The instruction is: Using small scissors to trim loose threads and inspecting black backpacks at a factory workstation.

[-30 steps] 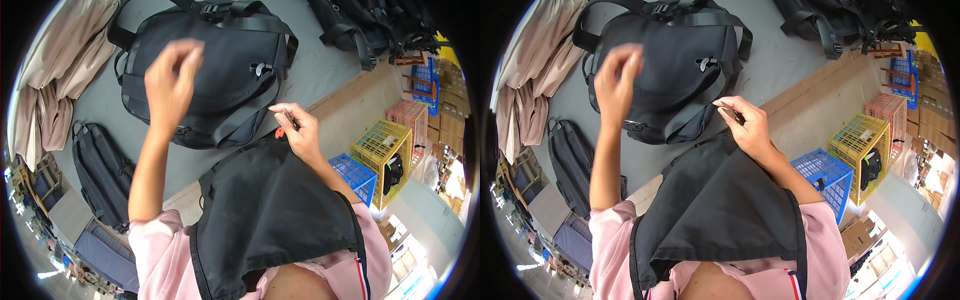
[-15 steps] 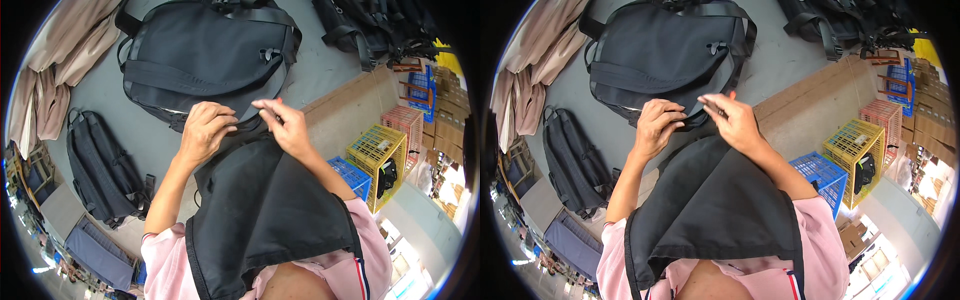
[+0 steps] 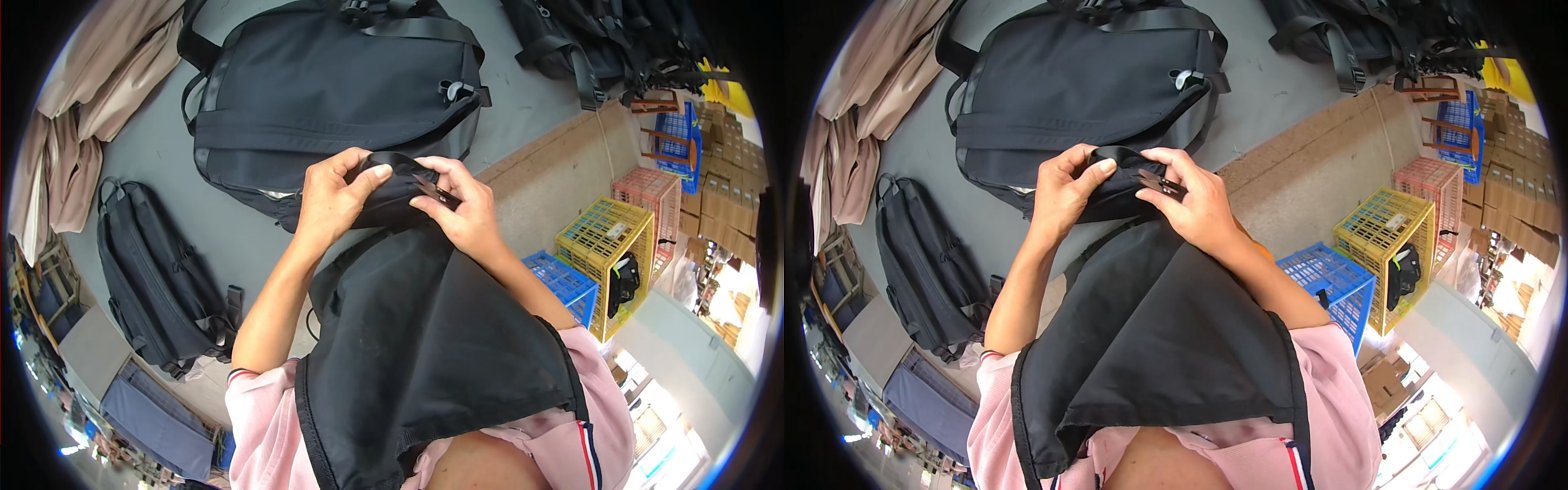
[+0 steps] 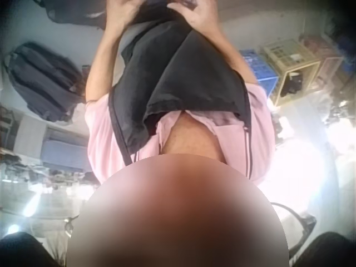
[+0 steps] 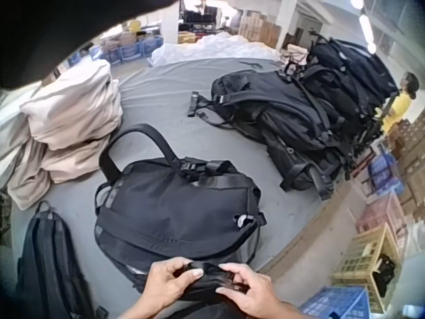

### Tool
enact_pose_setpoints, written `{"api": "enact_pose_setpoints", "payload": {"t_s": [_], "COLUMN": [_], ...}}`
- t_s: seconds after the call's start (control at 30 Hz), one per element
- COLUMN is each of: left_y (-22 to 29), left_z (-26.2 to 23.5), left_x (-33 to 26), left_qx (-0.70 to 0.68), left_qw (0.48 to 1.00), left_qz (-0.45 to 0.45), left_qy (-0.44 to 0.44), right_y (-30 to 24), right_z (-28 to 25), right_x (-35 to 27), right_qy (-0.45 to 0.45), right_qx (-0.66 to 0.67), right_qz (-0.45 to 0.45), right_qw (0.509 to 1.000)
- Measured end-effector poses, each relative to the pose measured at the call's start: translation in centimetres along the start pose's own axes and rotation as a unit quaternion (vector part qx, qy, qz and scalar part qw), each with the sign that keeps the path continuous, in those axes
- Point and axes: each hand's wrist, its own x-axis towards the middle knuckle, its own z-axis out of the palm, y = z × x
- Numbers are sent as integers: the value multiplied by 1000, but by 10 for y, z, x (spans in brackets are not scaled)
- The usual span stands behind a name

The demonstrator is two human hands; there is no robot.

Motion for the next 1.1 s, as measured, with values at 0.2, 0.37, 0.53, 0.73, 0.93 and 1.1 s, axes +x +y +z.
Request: {"api": "enact_pose_setpoints", "payload": {"t_s": [0.2,0.37,0.53,0.73,0.93,1.1], "left_y": [1,4,2,-3,-6,2], "left_z": [1,2,1,-3,-5,-12], "left_x": [-2,0,3,8,12,6], "left_qx": [21,-2,26,10,-11,-67], "left_qw": [1000,999,998,998,999,998], "left_qz": [-21,-47,-40,-33,3,-8], "left_qy": [-5,-11,-37,-48,-34,-18], "right_y": [-32,-50,-45,-45,-40,-35], "right_z": [-35,-48,-48,-46,-39,-28], "right_x": [1,17,36,36,36,39], "right_qy": [15,-108,-150,-141,-131,-62], "right_qx": [-156,-347,-365,-342,-263,-67], "right_qz": [-115,-224,-335,-315,-213,-116], "right_qw": [981,904,856,874,932,989]}}
